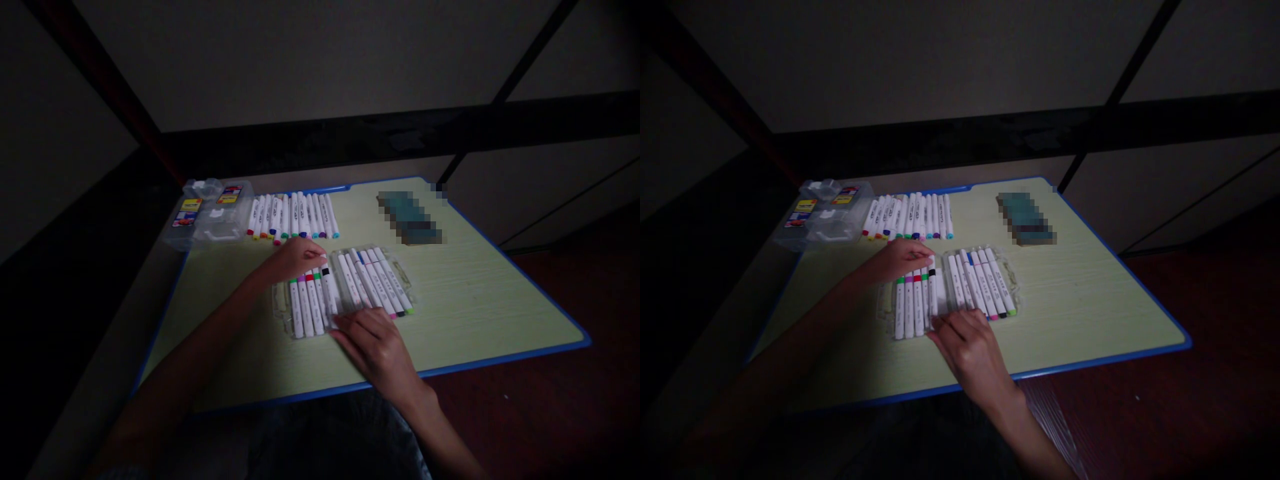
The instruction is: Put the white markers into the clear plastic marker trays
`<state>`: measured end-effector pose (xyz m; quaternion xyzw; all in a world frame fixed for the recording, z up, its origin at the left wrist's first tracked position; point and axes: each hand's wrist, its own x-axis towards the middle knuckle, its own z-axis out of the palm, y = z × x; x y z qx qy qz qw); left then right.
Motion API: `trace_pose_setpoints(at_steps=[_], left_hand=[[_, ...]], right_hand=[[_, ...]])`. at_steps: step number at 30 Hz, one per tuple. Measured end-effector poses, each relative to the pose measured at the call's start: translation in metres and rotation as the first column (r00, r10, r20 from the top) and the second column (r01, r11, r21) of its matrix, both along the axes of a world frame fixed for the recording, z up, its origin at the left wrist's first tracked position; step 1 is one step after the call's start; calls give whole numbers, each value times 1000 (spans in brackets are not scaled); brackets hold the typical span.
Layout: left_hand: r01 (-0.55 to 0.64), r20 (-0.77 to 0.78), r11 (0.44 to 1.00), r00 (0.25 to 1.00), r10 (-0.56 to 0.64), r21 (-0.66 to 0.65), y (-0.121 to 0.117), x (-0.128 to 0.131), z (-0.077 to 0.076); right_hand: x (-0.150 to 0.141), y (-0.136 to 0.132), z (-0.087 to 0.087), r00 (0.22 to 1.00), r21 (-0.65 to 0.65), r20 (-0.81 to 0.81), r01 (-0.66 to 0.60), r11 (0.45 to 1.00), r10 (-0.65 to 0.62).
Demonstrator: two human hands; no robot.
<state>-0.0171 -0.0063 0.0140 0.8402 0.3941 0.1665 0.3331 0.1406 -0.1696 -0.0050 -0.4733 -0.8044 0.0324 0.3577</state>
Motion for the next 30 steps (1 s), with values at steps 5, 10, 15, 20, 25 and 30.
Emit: trace_pose_setpoints(at_steps=[5,10,15,20,25,30], left_hand=[[-11,-48,997,999,15,79,-2,2,-2],[-12,-63,986,998,23,168,-6,8,1],[-37,-81,971,995,58,236,-7,8,-3],[-77,-69,968,993,96,239,-9,8,-7],[-111,-60,963,990,130,245,-10,9,-10],[-146,-37,961,987,158,233,-10,10,-12]], right_hand=[[1,0,-2,1000,-60,19,24,998,-23],[2,1,-2,999,-94,27,30,995,-28],[1,1,0,999,-90,30,24,996,-21],[1,1,-1,1000,-121,15,25,992,-23],[2,0,-3,999,-142,18,45,989,-43],[1,0,-2,997,-117,34,72,991,-68]])
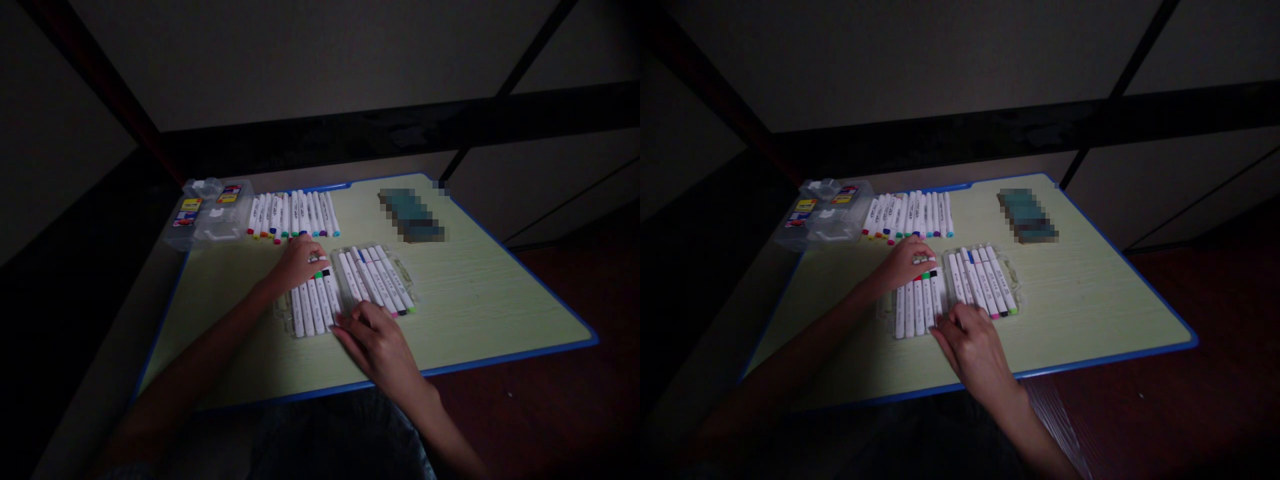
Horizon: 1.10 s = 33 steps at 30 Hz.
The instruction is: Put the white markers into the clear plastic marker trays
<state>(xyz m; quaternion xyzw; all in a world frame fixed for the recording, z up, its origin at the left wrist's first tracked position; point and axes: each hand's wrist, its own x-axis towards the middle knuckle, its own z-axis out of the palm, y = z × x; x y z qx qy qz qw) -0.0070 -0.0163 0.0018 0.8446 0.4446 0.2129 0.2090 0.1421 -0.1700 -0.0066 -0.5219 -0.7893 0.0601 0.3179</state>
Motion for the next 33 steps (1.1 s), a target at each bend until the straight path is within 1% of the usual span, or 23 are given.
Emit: trace_pose_setpoints(at_steps=[6,10,15,21,33], left_hand=[[1,25,1000,1000,0,-27,1,0,-1],[-9,41,999,999,10,-46,2,0,-2],[-11,68,998,998,16,-69,2,0,-3],[-3,74,996,997,10,-86,3,-1,-3],[-16,55,996,998,21,-91,4,0,-4]], right_hand=[[-1,1,1,1000,41,25,6,999,-7],[-2,-2,0,994,69,109,0,998,-7],[0,-13,-4,975,19,222,-9,1000,4],[2,-18,-8,976,2,218,-7,1000,6],[3,-18,-8,973,-22,230,0,1000,5]])
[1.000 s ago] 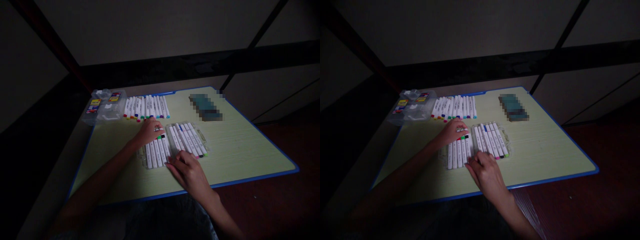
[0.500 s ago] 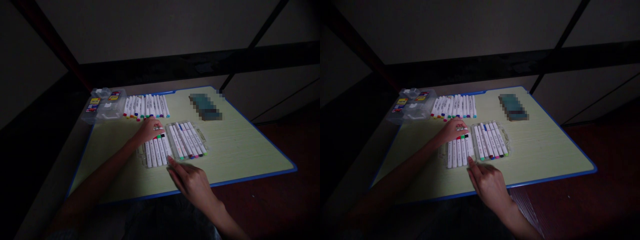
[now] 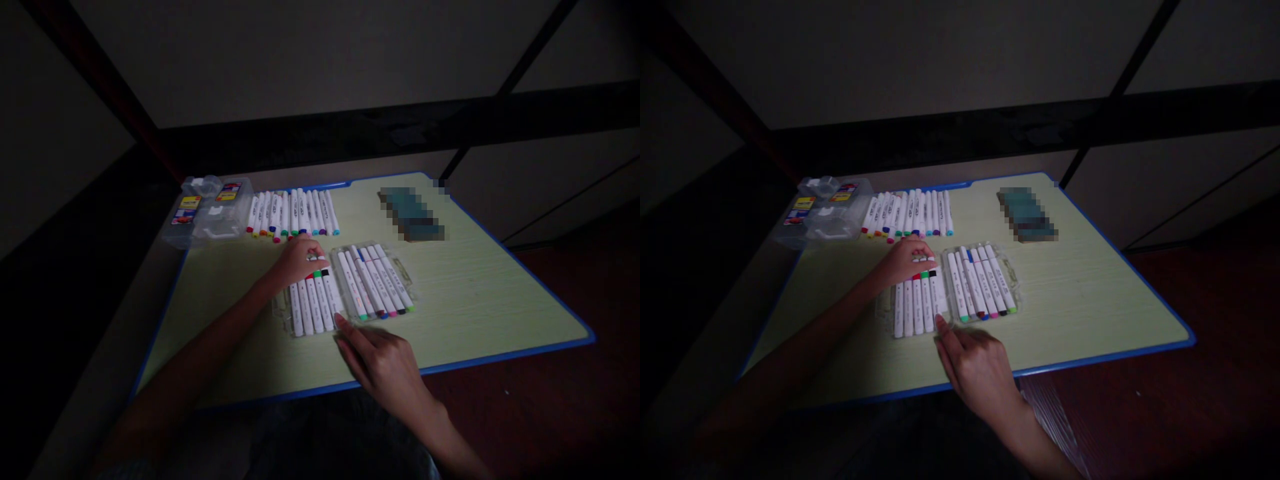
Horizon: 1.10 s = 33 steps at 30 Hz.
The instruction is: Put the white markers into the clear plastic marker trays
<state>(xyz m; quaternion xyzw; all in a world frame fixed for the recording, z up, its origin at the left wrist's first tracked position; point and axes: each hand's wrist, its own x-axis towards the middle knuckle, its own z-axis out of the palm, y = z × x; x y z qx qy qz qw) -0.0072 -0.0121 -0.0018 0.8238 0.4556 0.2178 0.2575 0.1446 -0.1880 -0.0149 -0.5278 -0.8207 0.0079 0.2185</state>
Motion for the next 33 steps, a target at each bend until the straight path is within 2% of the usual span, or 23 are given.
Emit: trace_pose_setpoints(at_steps=[13,18,21,25,28,33], left_hand=[[31,15,999,999,-31,9,2,-2,2],[25,8,1000,1000,-25,6,2,-2,1],[30,16,1000,999,-30,9,2,-3,0],[37,18,999,999,-38,19,3,-3,-1],[43,16,999,999,-44,25,3,-2,-1],[47,16,998,999,-48,35,2,-2,1]], right_hand=[[0,-1,-1,1000,-16,-24,5,1000,-5],[4,0,6,979,-14,-200,-30,999,27],[15,5,10,961,71,-263,106,992,-83],[29,17,12,930,84,-206,328,941,-306],[33,23,12,914,42,-132,393,919,-385],[30,26,13,899,2,-53,436,900,-435]])
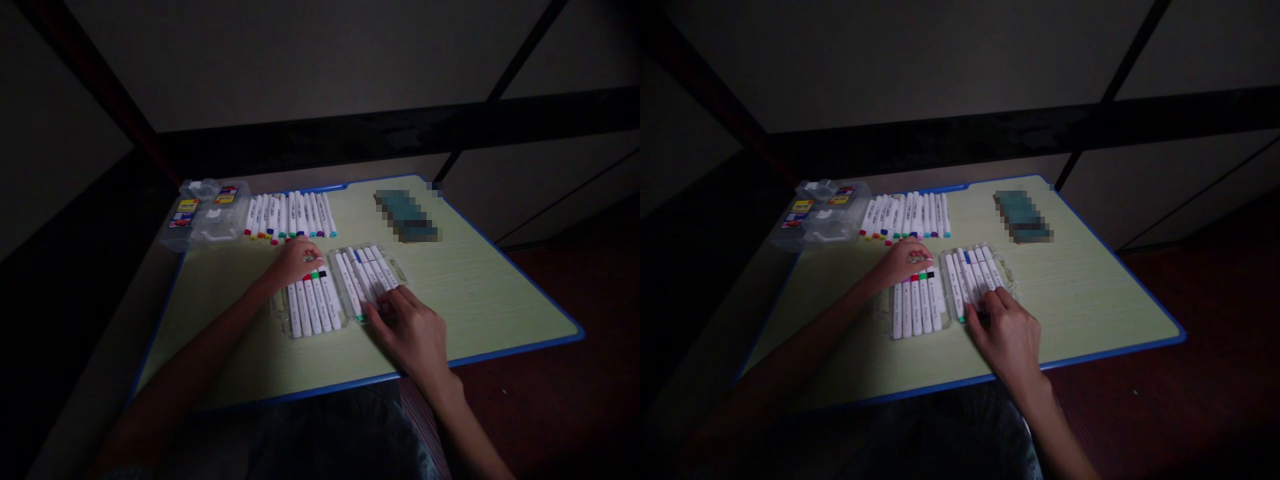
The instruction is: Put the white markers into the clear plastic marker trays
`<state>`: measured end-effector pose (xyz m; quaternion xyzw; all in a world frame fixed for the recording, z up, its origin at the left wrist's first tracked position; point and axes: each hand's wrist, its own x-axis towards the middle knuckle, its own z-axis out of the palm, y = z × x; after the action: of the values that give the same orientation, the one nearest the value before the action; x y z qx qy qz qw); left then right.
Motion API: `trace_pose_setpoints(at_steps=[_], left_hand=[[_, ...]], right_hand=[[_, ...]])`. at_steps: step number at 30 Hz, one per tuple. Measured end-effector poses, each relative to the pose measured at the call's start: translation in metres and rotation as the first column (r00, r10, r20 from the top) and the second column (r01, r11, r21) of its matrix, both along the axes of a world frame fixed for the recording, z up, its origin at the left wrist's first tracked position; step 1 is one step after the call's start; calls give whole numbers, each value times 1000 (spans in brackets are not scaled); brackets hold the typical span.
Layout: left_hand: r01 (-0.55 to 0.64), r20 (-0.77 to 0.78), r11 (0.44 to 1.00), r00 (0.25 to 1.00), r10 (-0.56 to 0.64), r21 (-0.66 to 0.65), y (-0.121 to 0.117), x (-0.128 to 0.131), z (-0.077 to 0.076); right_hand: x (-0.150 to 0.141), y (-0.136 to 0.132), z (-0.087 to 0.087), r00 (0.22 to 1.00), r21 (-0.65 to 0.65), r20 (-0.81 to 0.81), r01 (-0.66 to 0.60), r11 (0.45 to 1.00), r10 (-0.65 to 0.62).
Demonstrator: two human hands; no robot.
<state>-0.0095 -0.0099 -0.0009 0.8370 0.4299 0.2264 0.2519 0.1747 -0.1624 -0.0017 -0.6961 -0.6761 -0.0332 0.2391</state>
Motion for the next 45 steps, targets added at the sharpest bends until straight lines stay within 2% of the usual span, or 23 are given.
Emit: trace_pose_setpoints(at_steps=[6,9,15,25,33,39,42,45], left_hand=[[-13,-2,1000,1000,13,-13,0,0,0],[-17,-1,1000,1000,17,-23,-1,0,1],[-28,-1,999,1000,28,-35,-1,0,1],[-13,-9,1000,1000,13,-19,0,-2,2],[-5,13,1000,1000,5,-12,2,-3,-1],[-13,26,996,1000,15,-85,5,-5,6],[-50,41,997,998,52,-50,4,-2,12],[-39,80,999,996,40,-13,2,8,17]], right_hand=[[2,-1,-1,1000,-22,0,1,1000,-1],[11,0,-3,1000,23,-26,12,1000,-11],[39,3,-4,978,119,-92,197,973,-187],[41,7,-9,955,27,-129,271,962,-266],[40,4,-8,958,30,-149,252,967,-245],[40,3,-9,959,11,-140,249,968,-245],[42,3,-11,962,70,-161,236,969,-223],[42,2,-11,981,203,-183,103,974,-66]])
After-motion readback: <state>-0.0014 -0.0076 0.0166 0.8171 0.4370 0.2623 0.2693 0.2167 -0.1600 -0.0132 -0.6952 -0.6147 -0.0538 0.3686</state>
